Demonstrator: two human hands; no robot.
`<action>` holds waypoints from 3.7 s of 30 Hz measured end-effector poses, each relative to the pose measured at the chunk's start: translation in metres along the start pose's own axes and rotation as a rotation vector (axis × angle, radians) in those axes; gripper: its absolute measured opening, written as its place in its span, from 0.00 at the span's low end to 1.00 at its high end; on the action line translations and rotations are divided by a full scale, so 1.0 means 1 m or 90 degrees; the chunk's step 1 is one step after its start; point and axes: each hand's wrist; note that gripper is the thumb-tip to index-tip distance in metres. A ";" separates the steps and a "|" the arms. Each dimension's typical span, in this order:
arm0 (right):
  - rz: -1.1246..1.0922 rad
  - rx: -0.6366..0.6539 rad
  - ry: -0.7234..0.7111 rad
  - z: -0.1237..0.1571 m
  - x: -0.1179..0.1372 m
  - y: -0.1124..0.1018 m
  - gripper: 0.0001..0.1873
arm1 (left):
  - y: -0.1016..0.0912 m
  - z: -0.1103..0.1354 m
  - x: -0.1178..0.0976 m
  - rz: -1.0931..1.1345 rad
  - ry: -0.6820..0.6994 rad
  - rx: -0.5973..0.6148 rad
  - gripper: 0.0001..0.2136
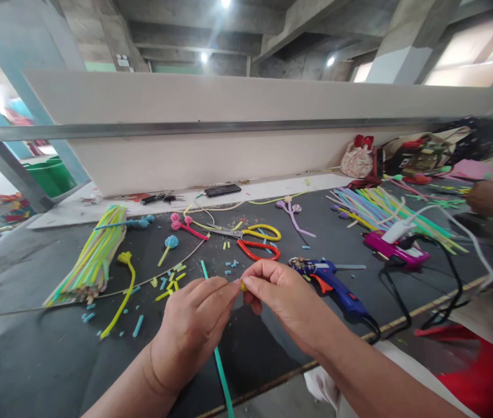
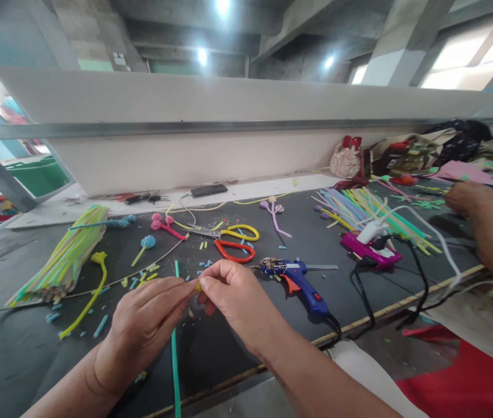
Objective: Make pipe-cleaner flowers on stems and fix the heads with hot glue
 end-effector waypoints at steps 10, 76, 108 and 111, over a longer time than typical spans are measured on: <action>0.054 0.021 -0.033 -0.001 -0.004 0.003 0.02 | 0.006 0.002 -0.008 0.017 -0.046 -0.012 0.05; 0.444 0.045 -0.498 0.002 -0.005 -0.011 0.07 | 0.003 -0.014 -0.006 0.903 -0.754 0.396 0.08; 0.272 -0.057 -0.234 -0.021 -0.008 -0.047 0.15 | -0.025 -0.066 0.033 0.521 -0.669 0.303 0.15; 0.262 -0.059 -0.231 -0.020 -0.010 -0.043 0.16 | -0.031 -0.066 0.035 0.363 -0.591 0.188 0.09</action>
Point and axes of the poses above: each hand's wrist, its own z-axis away from the middle knuckle, its own y-axis out of the palm, x = y × z, and after that the axes turned 14 degrees about -y, right-handed
